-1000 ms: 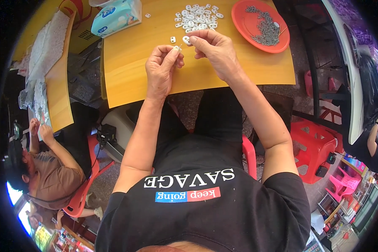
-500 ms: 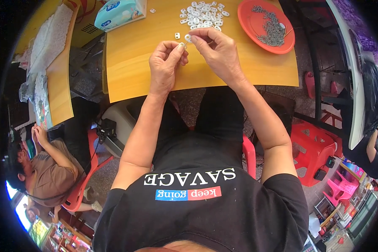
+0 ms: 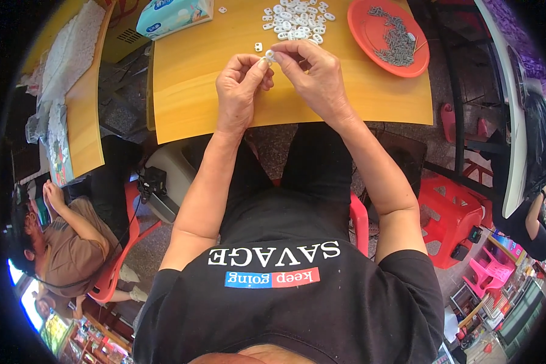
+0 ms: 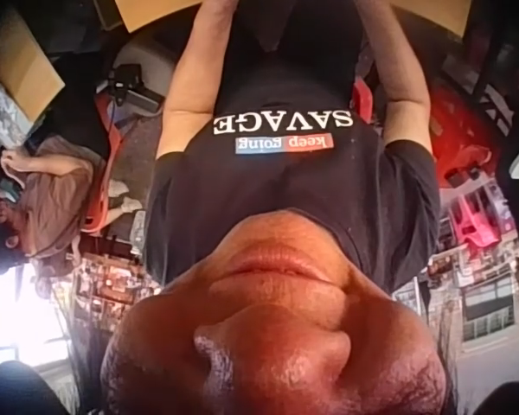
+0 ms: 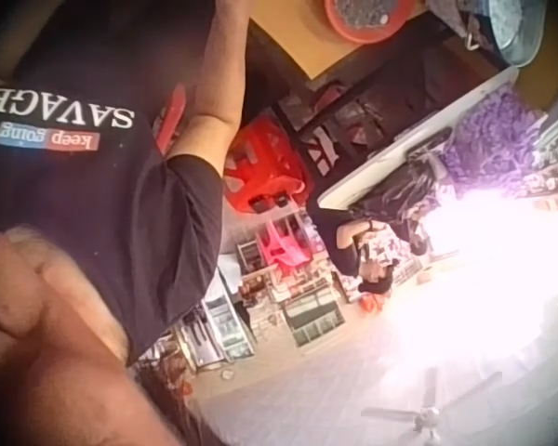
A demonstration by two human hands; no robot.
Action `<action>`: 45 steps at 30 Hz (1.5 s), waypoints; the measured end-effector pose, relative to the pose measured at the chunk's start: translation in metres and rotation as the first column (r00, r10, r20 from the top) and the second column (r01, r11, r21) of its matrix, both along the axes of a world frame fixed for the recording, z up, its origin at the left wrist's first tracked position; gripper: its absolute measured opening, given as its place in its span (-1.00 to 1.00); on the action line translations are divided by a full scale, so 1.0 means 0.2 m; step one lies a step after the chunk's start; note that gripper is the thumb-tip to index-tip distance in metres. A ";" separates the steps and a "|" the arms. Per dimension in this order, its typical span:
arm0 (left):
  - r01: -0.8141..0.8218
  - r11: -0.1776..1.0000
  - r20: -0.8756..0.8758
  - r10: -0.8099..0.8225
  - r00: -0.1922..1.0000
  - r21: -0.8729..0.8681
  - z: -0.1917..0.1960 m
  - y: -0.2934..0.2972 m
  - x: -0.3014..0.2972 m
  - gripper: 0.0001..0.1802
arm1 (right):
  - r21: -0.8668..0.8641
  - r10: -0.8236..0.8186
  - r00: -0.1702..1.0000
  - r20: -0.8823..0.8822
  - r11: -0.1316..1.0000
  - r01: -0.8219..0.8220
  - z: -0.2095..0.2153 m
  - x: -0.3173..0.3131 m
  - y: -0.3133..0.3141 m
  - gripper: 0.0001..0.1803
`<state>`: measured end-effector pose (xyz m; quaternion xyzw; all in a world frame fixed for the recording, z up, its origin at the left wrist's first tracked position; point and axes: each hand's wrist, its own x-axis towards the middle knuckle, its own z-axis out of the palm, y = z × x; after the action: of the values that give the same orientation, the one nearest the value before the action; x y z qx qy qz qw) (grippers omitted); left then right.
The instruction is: Manually assembling small white plastic components by inserting metal pins into them.
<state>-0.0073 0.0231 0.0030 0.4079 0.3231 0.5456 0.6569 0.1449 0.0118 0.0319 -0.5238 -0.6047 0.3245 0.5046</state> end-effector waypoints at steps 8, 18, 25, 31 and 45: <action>-0.011 0.999 0.025 0.012 1.000 -0.033 0.01 0.01 0.00 -0.88 | 0.018 -0.101 0.986 -0.135 0.994 0.105 -0.03 -0.09 -0.02 -0.85; -0.003 0.999 0.095 0.008 0.995 -0.049 -0.01 0.01 -0.02 -0.87 | 0.116 -0.095 0.990 -0.100 0.988 0.106 -0.07 -0.13 -0.01 -0.87; -0.010 1.000 0.039 0.010 0.999 -0.009 0.00 0.01 0.01 -0.89 | -0.083 -0.079 0.962 -0.262 0.995 0.059 -0.04 -0.10 -0.02 -0.79; 0.040 0.998 0.066 -0.044 0.997 0.048 0.03 -0.02 0.01 -0.84 | -0.186 -0.059 0.811 -0.582 0.981 -0.062 0.00 -0.03 -0.04 -0.77; 0.131 0.968 0.156 -0.167 0.974 0.215 0.10 -0.10 0.06 -0.47 | -0.151 0.018 0.605 -0.796 0.962 -0.228 0.17 -0.09 -0.14 -0.58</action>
<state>0.0045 0.0038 0.0236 0.4471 0.1759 0.5580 0.6766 0.1277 -0.0162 0.0658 -0.3409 -0.3128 0.6253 0.6284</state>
